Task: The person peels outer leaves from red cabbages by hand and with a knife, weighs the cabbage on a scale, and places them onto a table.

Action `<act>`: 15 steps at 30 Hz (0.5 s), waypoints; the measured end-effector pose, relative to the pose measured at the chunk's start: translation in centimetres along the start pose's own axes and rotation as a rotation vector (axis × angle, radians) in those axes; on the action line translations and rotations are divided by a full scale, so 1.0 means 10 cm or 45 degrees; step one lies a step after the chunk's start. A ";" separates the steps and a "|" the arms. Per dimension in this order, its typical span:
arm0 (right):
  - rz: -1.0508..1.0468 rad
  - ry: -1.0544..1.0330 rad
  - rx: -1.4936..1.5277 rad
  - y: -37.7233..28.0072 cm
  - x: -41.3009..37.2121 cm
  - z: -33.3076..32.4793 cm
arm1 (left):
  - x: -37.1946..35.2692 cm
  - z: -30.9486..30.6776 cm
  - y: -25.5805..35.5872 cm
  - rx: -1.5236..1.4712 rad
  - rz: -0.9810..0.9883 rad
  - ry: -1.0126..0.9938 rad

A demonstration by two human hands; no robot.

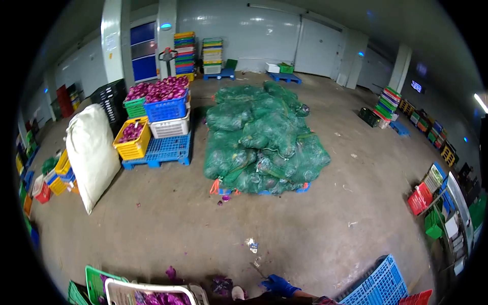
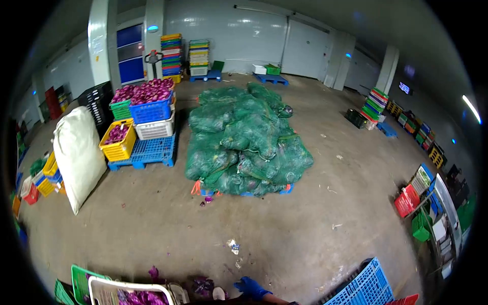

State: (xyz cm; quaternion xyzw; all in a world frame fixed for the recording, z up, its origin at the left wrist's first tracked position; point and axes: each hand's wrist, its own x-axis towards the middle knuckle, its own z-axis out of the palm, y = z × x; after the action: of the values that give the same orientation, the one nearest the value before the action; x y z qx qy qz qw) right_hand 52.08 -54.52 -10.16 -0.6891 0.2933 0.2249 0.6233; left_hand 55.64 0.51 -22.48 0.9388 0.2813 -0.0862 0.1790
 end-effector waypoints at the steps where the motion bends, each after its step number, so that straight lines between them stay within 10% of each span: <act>1: -0.096 0.137 -0.187 0.12 0.24 -0.12 | 0.24 0.37 0.34 -0.212 0.016 -0.130; 4: -0.320 0.316 -0.327 0.12 0.55 -0.45 | 1.18 1.69 1.41 -1.341 0.231 -0.730; 6: -0.117 0.283 0.177 -0.17 0.68 -0.66 | 0.91 1.42 2.87 -1.017 -0.035 -1.003; 11: -0.077 0.310 0.400 -0.85 1.24 -1.23 | 0.38 0.68 5.11 -1.002 0.848 -1.123; 15: -0.128 0.216 0.731 -1.17 1.88 -1.81 | 0.78 1.10 5.16 -0.925 0.064 -1.148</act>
State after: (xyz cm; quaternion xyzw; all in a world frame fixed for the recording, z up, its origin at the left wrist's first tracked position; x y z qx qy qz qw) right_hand 72.77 -74.16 -12.10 -0.5148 0.3612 0.0433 0.7763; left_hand 90.26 -39.93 -19.83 0.6942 0.1663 -0.3712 0.5938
